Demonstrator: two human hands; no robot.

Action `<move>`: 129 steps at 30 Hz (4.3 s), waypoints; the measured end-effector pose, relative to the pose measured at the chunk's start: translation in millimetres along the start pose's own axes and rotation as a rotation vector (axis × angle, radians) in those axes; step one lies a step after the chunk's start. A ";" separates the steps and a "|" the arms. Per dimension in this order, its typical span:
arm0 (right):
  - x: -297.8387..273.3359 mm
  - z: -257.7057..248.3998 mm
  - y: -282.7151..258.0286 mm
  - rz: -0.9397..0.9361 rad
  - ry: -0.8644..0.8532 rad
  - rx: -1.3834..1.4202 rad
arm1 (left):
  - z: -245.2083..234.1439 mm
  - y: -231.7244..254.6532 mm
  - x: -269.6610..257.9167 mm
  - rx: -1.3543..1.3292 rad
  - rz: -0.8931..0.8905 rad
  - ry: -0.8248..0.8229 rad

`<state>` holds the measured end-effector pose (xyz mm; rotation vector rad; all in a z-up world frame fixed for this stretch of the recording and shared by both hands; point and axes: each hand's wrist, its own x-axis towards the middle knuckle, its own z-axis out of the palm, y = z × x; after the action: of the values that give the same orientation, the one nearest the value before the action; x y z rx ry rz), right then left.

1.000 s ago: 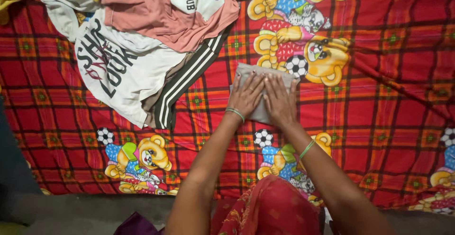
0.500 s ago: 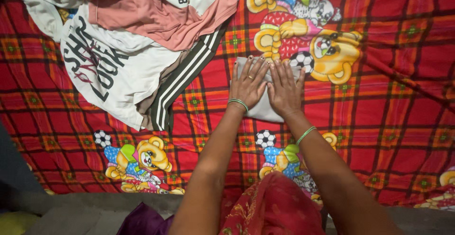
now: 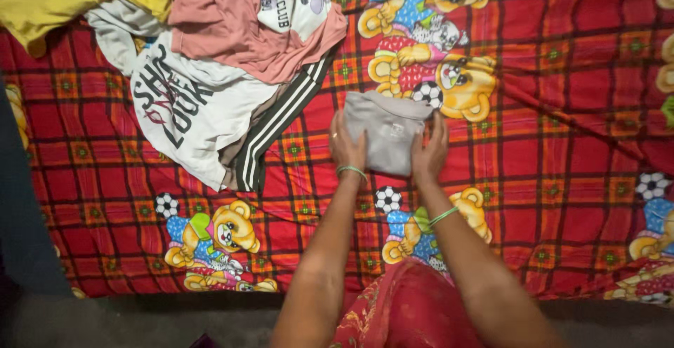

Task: The person folds a pair of trousers and a t-shirt by hand on a bed and then places them on a nearby shelf.

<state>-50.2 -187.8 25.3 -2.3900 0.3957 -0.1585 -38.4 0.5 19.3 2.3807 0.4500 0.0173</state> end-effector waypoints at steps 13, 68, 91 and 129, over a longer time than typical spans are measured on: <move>-20.4 30.6 25.7 0.590 -0.247 0.584 | 41.3 -33.9 -3.7 -0.159 -0.403 -0.003; -12.4 -325.6 2.7 0.057 0.743 0.369 | -50.2 327.9 -116.2 -0.748 0.321 -0.083; 81.8 -436.2 115.9 0.026 0.609 0.398 | 67.5 452.9 -158.6 -0.700 0.306 0.069; 31.9 -530.2 210.9 0.179 0.764 0.463 | 157.3 523.2 -250.9 -0.919 0.328 -0.275</move>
<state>-186.9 -679.6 282.4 -1.7516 0.8148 -0.9790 -88.0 -544.6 268.2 1.4899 -0.0921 0.0366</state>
